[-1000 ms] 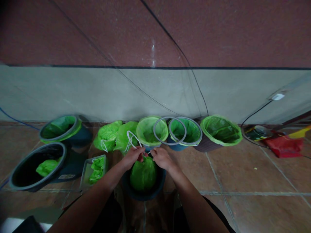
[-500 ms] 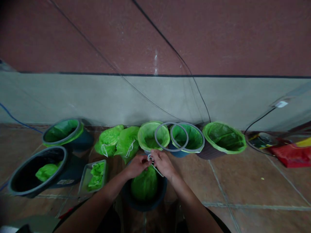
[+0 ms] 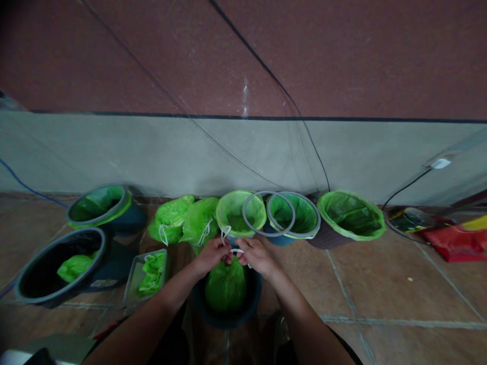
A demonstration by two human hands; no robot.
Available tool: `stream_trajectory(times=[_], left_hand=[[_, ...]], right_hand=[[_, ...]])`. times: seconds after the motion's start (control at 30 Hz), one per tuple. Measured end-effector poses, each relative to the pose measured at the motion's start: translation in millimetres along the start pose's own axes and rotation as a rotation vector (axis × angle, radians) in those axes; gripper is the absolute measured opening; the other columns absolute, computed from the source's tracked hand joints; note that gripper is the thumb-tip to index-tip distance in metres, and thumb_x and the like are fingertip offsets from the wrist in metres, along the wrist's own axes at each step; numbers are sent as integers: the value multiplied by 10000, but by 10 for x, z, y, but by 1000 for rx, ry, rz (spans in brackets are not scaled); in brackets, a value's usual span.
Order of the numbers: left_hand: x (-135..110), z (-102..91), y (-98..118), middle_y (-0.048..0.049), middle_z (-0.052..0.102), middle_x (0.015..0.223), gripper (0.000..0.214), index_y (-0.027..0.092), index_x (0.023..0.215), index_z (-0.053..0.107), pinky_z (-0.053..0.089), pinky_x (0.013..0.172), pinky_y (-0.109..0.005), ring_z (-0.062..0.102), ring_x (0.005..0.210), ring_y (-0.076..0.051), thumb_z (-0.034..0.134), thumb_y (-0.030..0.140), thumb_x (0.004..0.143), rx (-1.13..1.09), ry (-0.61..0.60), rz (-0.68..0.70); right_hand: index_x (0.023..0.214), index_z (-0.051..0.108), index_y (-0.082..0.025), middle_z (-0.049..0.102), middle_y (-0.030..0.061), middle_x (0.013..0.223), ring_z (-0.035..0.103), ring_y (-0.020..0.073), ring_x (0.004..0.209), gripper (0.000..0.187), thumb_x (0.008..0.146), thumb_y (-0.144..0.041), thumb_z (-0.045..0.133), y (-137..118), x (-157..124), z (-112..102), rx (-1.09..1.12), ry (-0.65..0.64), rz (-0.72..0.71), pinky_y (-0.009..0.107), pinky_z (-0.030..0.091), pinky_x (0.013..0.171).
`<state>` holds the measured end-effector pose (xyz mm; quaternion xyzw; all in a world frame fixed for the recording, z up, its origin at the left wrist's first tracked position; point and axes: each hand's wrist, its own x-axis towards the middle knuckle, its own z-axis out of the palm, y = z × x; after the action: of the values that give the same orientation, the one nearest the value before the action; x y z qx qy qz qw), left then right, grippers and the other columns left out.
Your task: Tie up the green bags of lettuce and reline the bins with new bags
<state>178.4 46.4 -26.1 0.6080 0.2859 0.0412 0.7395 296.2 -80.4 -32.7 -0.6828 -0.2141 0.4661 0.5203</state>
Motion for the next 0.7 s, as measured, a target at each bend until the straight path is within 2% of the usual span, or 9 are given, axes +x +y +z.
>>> stream_trajectory(times=[0.13,0.27,0.4,0.5,0.6,0.7], left_hand=[[-10,-33,0,-2,665,618,113,144,672,627,490,625,-247,611,578,-110,712,206,631,-102,50,-49],[-12,-43,-10,22,611,559,114,144,639,642,415,572,-241,539,537,-103,720,194,572,-28,106,-34],[-35,-25,27,34,612,588,41,169,632,639,421,613,-251,543,595,-119,641,130,618,351,88,157],[-72,-8,73,21,667,679,109,185,697,662,458,691,-269,590,687,-143,592,103,684,607,66,309],[-99,14,82,23,664,684,144,191,747,661,467,667,-255,592,666,-139,552,96,736,630,73,364],[-111,44,62,6,686,760,209,187,803,663,483,703,-253,622,714,-140,508,60,745,592,111,457]], right_hand=[[944,598,-202,622,-49,602,575,108,475,305,743,-419,675,-67,-59,13,47,-43,-1,237,467,477],[921,558,-206,619,-59,574,565,108,455,270,705,-322,672,-57,-88,39,25,-95,51,229,452,473],[933,565,-213,631,-58,582,555,104,456,271,681,-223,664,56,-55,23,-99,-82,87,218,425,476],[910,623,-227,642,-43,620,545,107,489,237,678,-187,649,125,-19,-5,-188,-32,-8,229,418,492],[878,684,-226,644,-20,674,531,107,507,155,752,-254,599,119,-2,0,-270,10,-144,243,404,499],[881,696,-207,637,-15,708,522,93,507,205,788,-328,558,59,-16,44,-235,-29,-146,230,385,488]])
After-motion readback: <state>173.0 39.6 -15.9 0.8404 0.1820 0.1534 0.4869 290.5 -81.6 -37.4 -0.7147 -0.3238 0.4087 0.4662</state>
